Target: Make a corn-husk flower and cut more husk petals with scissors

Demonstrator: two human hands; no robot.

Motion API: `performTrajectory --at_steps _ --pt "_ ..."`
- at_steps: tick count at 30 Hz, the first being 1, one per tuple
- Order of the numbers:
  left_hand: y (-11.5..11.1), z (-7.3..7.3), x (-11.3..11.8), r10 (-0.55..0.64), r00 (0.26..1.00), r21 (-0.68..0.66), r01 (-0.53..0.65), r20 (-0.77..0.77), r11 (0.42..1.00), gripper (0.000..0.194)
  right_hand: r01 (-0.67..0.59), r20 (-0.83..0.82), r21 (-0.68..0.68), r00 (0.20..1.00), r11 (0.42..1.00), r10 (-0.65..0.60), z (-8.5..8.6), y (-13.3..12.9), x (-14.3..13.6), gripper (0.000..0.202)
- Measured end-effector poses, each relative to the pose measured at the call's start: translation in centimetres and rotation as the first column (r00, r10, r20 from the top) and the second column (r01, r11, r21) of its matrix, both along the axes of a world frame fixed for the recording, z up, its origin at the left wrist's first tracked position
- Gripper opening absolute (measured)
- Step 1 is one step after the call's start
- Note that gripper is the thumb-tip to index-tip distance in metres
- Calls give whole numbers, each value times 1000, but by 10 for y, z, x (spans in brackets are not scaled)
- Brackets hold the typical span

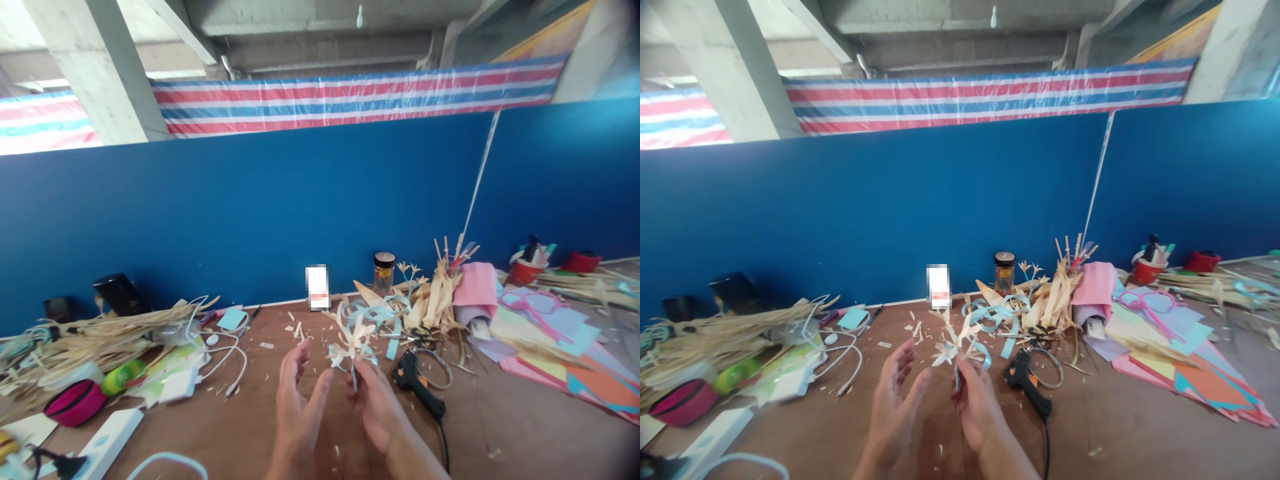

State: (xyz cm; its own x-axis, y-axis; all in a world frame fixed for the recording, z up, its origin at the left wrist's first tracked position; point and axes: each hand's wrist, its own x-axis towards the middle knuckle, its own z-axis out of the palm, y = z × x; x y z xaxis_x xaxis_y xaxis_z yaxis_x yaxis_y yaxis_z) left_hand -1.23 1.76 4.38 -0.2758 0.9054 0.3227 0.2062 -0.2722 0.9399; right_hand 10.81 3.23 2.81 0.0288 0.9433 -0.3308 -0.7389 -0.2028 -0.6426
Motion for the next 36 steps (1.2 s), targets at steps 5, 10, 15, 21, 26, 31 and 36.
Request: performTrajectory --at_steps 5,10,15,21,26,31,36 --pt "2 3 5 -65 997 -33 66 28 997 45 -64 -86 0 994 998 64 1 -4 -3 23" --pt "5 12 13 -95 994 13 96 -56 995 38 -56 -76 27 995 998 58 1 -10 -11 23" --pt "8 6 11 -107 987 -49 102 -121 994 18 -43 -131 -5 990 999 42 5 -13 -13 25" --pt "8 0 9 -29 976 47 40 -215 998 11 -19 -132 79 991 997 29 9 -17 -18 22" --pt "7 -3 10 18 970 64 -3 -244 998 10 9 -53 140 999 990 -2 1 -13 -23 19" --pt "7 5 8 7 938 60 15 -346 998 9 19 20 154 1000 988 -22 -4 -11 -23 21" --pt "9 21 1 -87 851 95 158 -517 983 9 -2 35 146 999 989 -3 -2 -13 -21 23"
